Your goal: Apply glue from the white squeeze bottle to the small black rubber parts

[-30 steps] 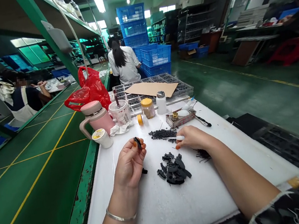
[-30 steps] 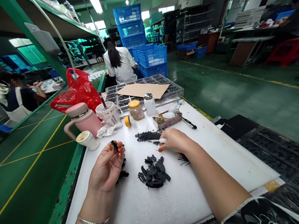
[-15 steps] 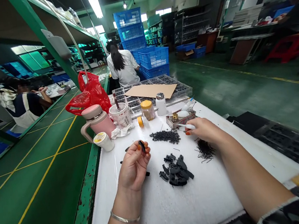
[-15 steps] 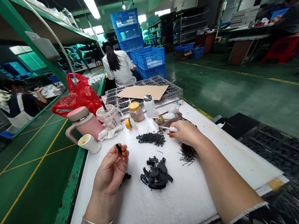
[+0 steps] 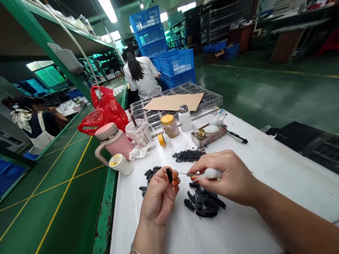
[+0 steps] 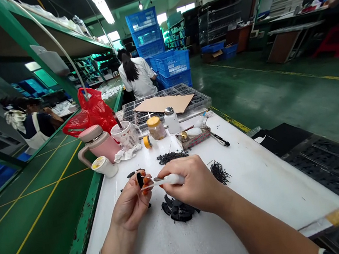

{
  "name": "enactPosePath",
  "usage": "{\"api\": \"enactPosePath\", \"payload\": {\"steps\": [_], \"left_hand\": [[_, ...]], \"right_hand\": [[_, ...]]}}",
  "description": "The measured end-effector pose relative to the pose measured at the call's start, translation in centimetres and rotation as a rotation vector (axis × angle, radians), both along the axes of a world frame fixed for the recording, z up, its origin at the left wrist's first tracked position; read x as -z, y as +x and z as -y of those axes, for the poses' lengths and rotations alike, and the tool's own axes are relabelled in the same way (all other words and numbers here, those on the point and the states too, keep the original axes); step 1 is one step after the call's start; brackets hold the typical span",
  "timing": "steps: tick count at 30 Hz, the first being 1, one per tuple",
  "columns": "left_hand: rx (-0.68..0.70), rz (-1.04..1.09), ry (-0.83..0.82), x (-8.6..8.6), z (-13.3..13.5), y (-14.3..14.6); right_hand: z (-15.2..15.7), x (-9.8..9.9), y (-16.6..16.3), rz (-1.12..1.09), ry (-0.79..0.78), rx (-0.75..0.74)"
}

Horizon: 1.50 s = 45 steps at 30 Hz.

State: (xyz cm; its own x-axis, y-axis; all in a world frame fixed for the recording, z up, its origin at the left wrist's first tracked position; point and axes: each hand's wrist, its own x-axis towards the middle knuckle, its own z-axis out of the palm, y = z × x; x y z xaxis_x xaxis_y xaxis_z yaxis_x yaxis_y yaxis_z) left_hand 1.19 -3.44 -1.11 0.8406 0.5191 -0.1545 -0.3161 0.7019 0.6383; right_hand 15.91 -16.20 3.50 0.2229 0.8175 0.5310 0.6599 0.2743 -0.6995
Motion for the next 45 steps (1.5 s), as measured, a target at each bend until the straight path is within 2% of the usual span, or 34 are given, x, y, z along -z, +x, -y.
{"api": "enactPosePath", "payload": {"steps": [12,20,28,35,41,45], "left_hand": [[-0.028,-0.08,0.098,0.5,-0.1,0.2],[-0.082,-0.105,0.175,0.5,-0.3,0.2],[-0.057,-0.11,0.134,0.6,-0.4,-0.1],[-0.076,-0.117,0.165,0.5,-0.4,0.2],[-0.169,-0.166,0.292,0.1,-0.2,0.3],[-0.221,-0.187,0.404,0.0,-0.1,0.2]], "right_hand": [[-0.4,1.0,-0.6,0.167,0.005,0.033],[-0.5,1.8,-1.3,0.36,0.054,0.153],[-0.6,1.4,-1.5,0.248,0.047,0.136],[-0.6,1.5,-1.6,0.198,-0.002,0.146],[-0.6,1.5,-1.8,0.115,-0.039,0.144],[-0.6,1.0,-1.8,-0.156,-0.167,0.101]]}}
